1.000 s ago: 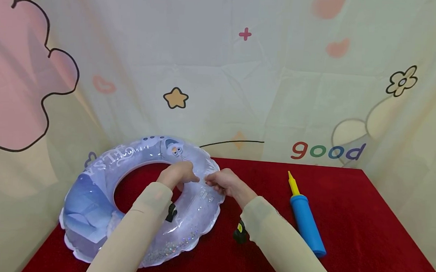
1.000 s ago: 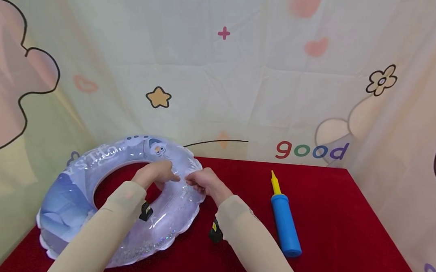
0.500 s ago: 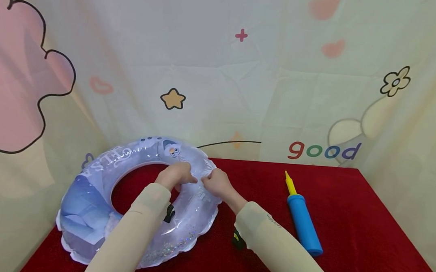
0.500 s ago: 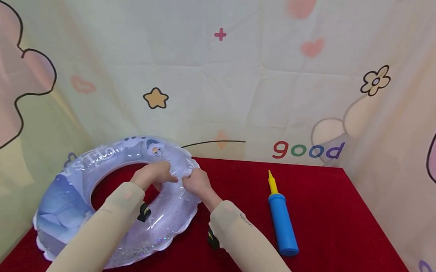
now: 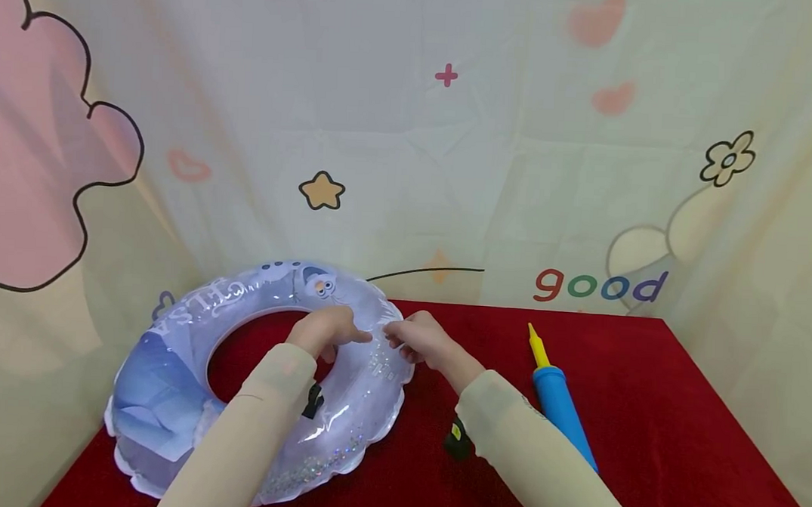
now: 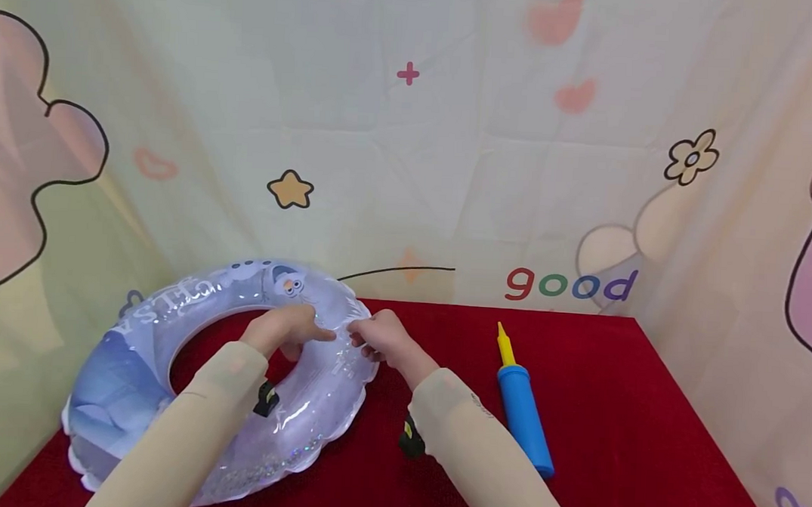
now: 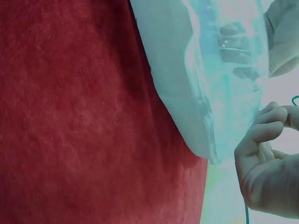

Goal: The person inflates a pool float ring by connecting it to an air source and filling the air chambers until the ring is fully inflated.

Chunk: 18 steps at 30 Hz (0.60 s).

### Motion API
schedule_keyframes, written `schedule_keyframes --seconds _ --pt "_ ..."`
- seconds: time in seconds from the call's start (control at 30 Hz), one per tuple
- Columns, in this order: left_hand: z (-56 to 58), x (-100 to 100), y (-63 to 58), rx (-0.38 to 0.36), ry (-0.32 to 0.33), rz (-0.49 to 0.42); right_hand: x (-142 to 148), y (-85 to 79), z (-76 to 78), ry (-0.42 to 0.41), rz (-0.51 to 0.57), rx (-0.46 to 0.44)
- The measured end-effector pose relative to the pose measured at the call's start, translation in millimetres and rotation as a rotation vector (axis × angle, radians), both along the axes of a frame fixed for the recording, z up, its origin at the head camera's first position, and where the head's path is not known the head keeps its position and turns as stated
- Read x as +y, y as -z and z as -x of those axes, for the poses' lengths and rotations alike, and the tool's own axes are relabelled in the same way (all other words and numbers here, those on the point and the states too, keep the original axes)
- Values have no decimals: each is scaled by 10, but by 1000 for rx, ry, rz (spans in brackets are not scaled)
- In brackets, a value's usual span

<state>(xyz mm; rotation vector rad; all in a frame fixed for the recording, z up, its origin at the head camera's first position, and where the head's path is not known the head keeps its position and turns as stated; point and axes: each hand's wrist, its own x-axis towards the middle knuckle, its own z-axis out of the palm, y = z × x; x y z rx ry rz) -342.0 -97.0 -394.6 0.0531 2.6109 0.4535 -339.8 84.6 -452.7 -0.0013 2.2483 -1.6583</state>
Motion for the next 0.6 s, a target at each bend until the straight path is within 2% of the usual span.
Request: schedule_keyframes --seconds 0.1,0.23,0.4,0.5,0.6 --pt "10 2 -10 -12 -2 15 49 -54 7 -23 3 0" --pt "20 11 -19 -21 25 31 76 -98 25 -30 -3 20" --pt "3 -12 -11 -25 44 34 98 -127 36 -61 -44 70" --pt "-11 -49 -7 5 63 41 138 -138 37 -87 -93 100" --pt "-3 -72 3 74 101 35 219 -157 22 -114 -172 147"
